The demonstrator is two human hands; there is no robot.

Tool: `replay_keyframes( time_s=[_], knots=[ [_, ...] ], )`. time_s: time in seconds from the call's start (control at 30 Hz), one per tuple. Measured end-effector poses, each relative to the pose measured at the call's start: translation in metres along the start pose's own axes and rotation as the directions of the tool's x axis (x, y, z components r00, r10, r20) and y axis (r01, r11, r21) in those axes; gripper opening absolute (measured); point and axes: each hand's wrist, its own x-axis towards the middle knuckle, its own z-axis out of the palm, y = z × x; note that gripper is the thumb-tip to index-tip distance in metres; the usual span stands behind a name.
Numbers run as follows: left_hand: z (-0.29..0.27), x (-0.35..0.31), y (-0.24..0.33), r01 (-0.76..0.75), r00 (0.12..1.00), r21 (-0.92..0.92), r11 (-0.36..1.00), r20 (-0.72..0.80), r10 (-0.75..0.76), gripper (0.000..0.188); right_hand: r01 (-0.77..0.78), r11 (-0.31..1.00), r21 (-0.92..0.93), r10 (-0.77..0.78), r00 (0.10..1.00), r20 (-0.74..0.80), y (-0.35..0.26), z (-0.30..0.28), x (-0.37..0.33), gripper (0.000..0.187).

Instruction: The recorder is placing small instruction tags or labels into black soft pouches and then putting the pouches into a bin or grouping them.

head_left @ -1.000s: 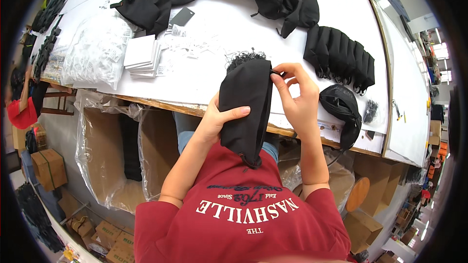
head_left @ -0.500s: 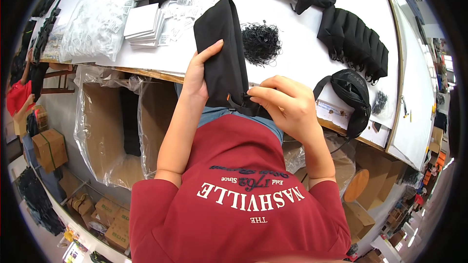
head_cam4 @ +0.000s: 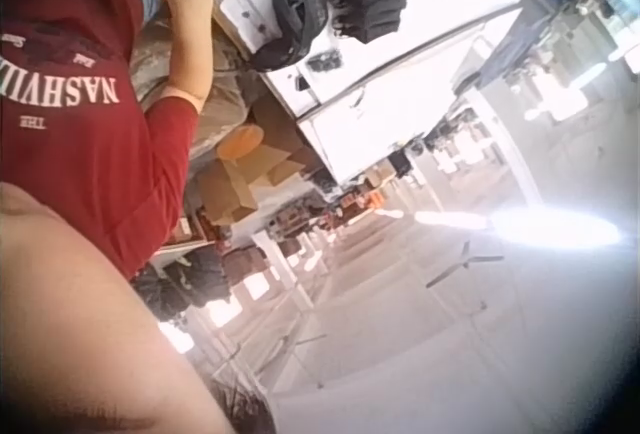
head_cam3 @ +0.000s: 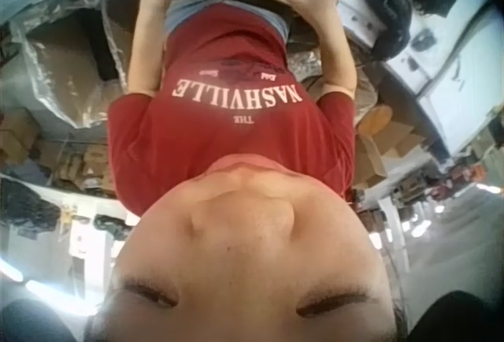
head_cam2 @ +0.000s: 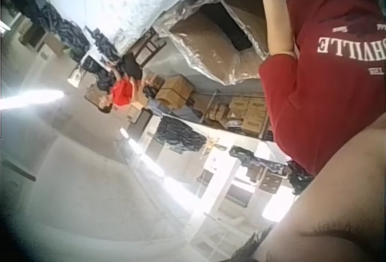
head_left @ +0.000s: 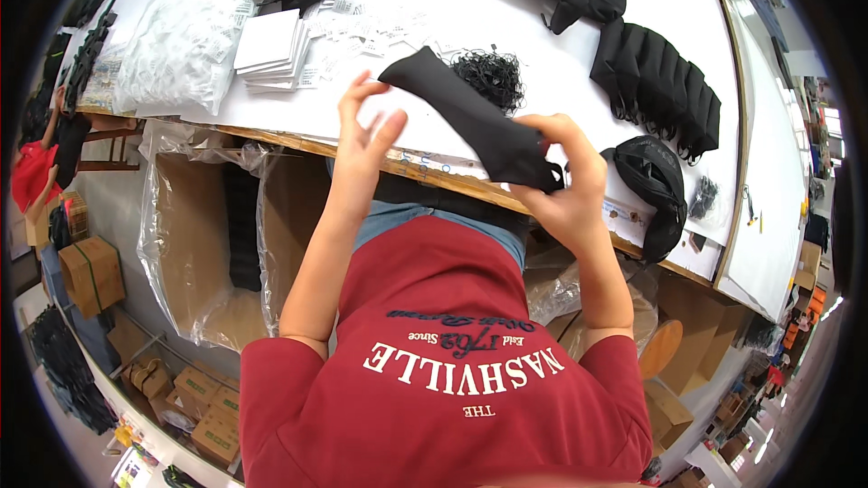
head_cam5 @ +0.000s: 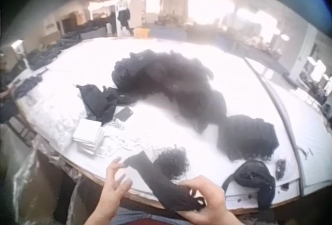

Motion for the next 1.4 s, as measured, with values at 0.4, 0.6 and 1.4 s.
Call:
replay_keyframes(
  time_s=[0.4,0.6,1.4],
  knots=[
    [-0.032,-0.001,0.02,-0.319,0.853,0.181,0.93,0.483,0.198,0.038,-0.111,0.755,0.646,0.2,0.978,-0.065,0.029,-0.004,-0.02,0.027],
    [-0.026,-0.002,0.035,-0.378,0.885,0.384,0.842,0.417,0.206,0.039,-0.155,0.703,0.694,0.269,0.962,-0.057,0.038,-0.004,-0.029,0.02],
    [-0.024,0.009,0.025,-0.21,0.915,0.015,0.978,0.356,0.191,0.053,0.224,0.964,0.143,-0.191,0.959,-0.211,0.026,-0.025,-0.037,0.034]
  ],
)
